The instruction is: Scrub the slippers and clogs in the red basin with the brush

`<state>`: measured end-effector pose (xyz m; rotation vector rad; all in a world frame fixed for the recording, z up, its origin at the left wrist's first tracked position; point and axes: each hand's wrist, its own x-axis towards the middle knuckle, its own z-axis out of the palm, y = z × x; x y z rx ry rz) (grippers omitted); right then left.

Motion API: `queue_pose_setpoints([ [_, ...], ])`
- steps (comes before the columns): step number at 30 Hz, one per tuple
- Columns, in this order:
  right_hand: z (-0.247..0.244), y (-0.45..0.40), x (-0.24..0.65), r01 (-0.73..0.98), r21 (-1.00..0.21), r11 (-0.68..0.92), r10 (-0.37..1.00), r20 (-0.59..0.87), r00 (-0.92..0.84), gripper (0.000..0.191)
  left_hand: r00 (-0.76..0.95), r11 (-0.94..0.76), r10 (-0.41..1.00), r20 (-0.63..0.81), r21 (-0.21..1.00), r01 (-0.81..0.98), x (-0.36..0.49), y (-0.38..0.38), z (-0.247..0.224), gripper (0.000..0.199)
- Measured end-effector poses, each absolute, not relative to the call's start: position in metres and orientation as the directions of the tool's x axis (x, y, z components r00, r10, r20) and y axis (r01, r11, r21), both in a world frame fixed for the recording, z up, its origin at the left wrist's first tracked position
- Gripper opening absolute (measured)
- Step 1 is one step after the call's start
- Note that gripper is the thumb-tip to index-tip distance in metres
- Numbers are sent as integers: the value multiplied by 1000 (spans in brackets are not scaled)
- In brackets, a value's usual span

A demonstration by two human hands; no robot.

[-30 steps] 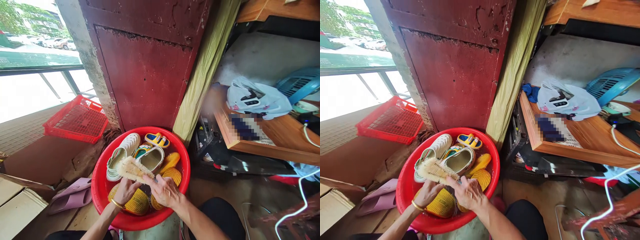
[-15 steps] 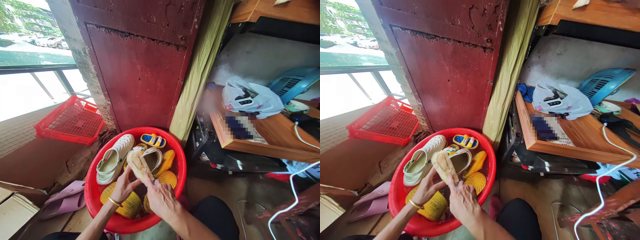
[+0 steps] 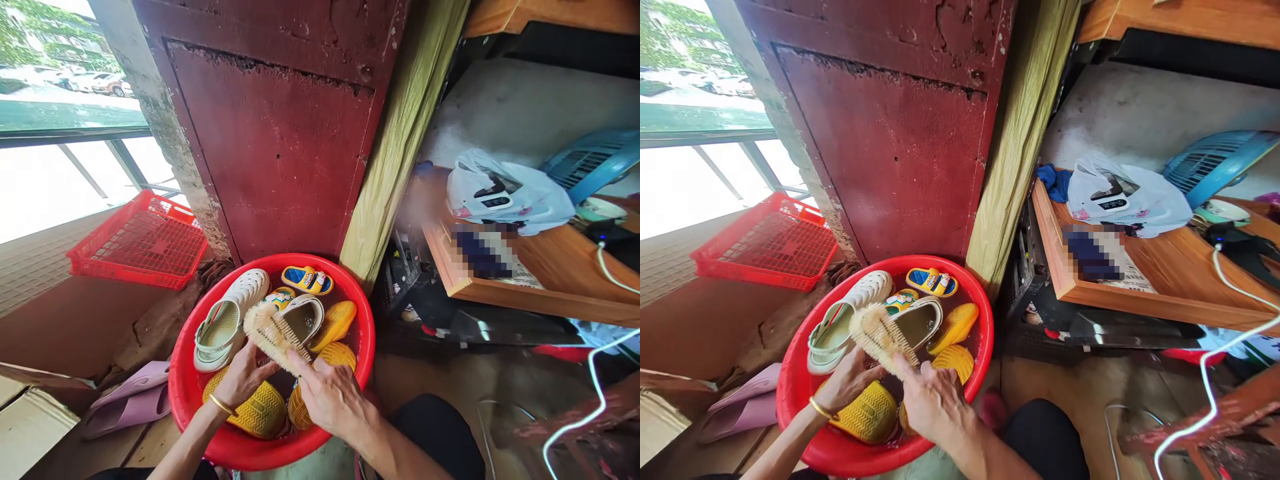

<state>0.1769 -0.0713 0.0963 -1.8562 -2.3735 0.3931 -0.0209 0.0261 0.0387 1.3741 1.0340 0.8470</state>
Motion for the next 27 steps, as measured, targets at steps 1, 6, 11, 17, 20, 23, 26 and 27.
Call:
queue_pose_setpoints([
  [1, 93, -69, 173, 948, -235, 213, 968, -84, -238, 67, 330, 23, 941, -70, 989, 143, -21, 24, 38, 57],
  [6, 87, -46, 188, 978, -206, 13, 985, -163, -47, 67, 358, -8, 932, -57, 984, 178, -27, 9, 29, 75],
  [11, 115, -54, 223, 884, -468, 23, 914, -348, -208, 53, 285, 128, 942, -179, 974, 188, -32, 16, 11, 81],
  [17, 116, -75, 240, 772, -626, -110, 705, -597, -384, 44, 261, 161, 942, -209, 968, 195, -31, 35, -20, 69],
  [20, 91, -69, 232, 843, -538, 3, 800, -505, -325, 40, 249, 162, 945, -214, 963, 215, -27, 35, -23, 72],
  [23, 63, -48, 215, 879, -476, 25, 886, -397, -240, 40, 284, 75, 947, -151, 962, 261, -20, 28, -22, 79],
  [26, 43, -19, 197, 857, -502, -117, 943, -327, -63, 37, 271, -8, 958, -93, 936, 353, -15, 22, -25, 81],
  [27, 39, -10, 192, 849, -509, -145, 950, -312, -24, 38, 272, -24, 959, -85, 927, 375, -14, 22, -25, 81],
])
